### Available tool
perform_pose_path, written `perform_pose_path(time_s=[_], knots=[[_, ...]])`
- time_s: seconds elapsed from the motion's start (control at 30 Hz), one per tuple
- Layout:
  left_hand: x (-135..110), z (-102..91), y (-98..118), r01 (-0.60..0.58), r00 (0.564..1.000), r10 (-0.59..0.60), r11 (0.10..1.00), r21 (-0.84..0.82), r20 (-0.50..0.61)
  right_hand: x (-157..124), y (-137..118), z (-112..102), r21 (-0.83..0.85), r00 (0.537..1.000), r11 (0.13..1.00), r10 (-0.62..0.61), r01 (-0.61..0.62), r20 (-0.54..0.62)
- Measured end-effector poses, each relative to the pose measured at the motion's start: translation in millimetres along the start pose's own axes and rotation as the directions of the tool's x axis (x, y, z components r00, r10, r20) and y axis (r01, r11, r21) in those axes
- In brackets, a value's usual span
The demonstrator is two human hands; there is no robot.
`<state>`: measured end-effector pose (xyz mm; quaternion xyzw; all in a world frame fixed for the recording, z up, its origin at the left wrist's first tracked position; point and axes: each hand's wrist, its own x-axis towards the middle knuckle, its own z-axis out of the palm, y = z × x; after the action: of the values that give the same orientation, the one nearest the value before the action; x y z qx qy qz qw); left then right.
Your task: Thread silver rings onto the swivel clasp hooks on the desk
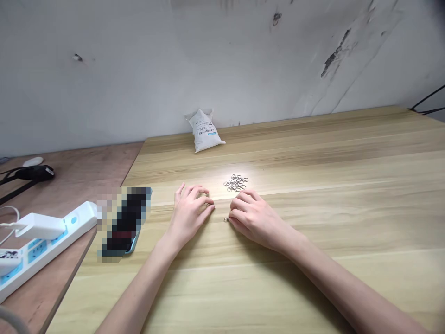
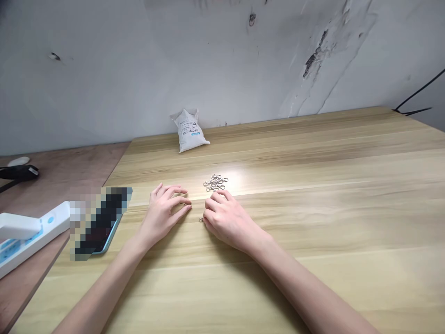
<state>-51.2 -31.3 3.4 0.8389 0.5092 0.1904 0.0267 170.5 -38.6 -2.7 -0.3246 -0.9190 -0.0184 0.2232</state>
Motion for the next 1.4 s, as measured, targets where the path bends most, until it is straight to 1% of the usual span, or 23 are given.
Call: perform_pose_path(time_s=[0.23, 0.33, 0.47, 0.63, 0.93, 1.17, 1.27, 1.4], knots=[[-1, -8.8, -14, 0.016, 1.000, -0.016, 1.000, -0.001, 0.007, -1, 0, 2, -0.002, 1.000, 1.000, -0.001, 0.001, 0.000], [-1, -10.6, -16, 0.022, 1.000, -0.022, 1.000, 0.001, 0.000, -1, 1, 1, 0.000, 1.000, 1.000, -0.003, 0.003, 0.002], [-2, -7.5, -16, 0.020, 1.000, -0.020, 1.000, -0.016, 0.021, 0, 0, 0, -0.005, 1.000, 1.000, -0.005, 0.005, -0.008], [-1, -5.9, -15, 0.003, 1.000, -0.003, 1.000, -0.008, 0.017, 0, 0, 0, 0.003, 1.000, 1.000, -0.005, 0.005, -0.006], [0, -3.8, -9, -0.096, 0.995, 0.098, 0.993, 0.069, -0.028, 0, 0, 0, -0.003, 1.000, 1.000, -0.006, 0.006, -0.002], [3, -0.6, -2, -0.139, 0.985, 0.149, 0.984, 0.111, -0.087, 0, 0, 0, 0.007, 1.000, 1.000, -0.003, 0.003, 0.001], [3, -0.1, 2, -0.145, 0.980, 0.151, 0.988, 0.055, -0.127, 0, 0, 1, 0.002, 1.000, 1.000, 0.000, 0.000, 0.002], [2, 0.2, 5, -0.109, 0.982, 0.095, 0.991, -0.079, -0.165, -1, 1, 2, -0.006, 1.000, 1.000, -0.004, 0.004, -0.003]])
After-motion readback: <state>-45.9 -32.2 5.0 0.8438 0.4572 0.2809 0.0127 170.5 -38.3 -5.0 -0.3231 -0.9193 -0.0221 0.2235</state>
